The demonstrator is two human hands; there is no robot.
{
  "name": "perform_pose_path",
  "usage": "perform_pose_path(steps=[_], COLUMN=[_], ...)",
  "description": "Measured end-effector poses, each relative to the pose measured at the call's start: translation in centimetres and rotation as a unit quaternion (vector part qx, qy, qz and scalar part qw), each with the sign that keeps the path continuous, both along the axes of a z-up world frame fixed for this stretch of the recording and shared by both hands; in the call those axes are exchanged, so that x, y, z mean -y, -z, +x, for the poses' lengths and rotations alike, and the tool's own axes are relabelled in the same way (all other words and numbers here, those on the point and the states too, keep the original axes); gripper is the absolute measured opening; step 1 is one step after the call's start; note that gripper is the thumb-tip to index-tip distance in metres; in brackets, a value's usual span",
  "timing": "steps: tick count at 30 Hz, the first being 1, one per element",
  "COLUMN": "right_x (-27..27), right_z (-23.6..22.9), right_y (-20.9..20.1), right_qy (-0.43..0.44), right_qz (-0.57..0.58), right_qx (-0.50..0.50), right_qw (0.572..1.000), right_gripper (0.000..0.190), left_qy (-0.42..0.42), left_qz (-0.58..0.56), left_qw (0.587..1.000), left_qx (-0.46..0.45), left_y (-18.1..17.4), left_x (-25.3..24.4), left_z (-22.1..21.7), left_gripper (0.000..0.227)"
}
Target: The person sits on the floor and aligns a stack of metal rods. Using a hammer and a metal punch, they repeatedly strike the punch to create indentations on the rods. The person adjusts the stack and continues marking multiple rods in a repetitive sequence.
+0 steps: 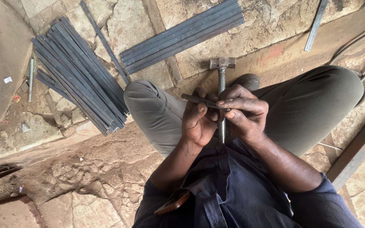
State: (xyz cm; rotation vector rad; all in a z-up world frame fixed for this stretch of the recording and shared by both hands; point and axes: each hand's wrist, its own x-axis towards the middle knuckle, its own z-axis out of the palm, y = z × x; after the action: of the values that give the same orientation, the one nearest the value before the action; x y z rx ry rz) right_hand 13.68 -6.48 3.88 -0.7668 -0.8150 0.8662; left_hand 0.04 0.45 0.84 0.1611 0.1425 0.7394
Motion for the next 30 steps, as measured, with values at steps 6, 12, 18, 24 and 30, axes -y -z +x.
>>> perform_pose_path(steps=[6,12,18,24,30], right_x=[0.2,0.9,2.1,3.3,4.6], right_z=[-0.2,-0.4,-0.2,0.4,-0.1], right_y=[0.1,1.5,3.5,6.3,8.9], right_qy=[-0.017,-0.050,-0.036,-0.034,-0.042], right_qz=[-0.005,-0.015,-0.066,-0.156,-0.231], right_qx=[-0.050,-0.087,0.003,0.080,0.177], right_qw=[0.999,0.995,0.997,0.984,0.956], right_gripper=[0.023,0.023,0.025,0.014,0.014], left_qy=[0.003,0.009,0.016,-0.001,-0.036], left_qz=[0.006,0.038,0.052,0.073,0.091], left_qw=[1.000,0.999,0.989,0.969,0.941], left_qx=[0.005,-0.032,-0.134,-0.235,-0.324], left_y=[-0.2,1.0,0.4,1.4,3.5], left_x=[-0.1,-0.8,-1.1,-0.9,-0.3], left_z=[-0.4,-1.5,-2.4,-2.0,-1.1], left_gripper=[0.029,0.028,0.028,0.016,0.012])
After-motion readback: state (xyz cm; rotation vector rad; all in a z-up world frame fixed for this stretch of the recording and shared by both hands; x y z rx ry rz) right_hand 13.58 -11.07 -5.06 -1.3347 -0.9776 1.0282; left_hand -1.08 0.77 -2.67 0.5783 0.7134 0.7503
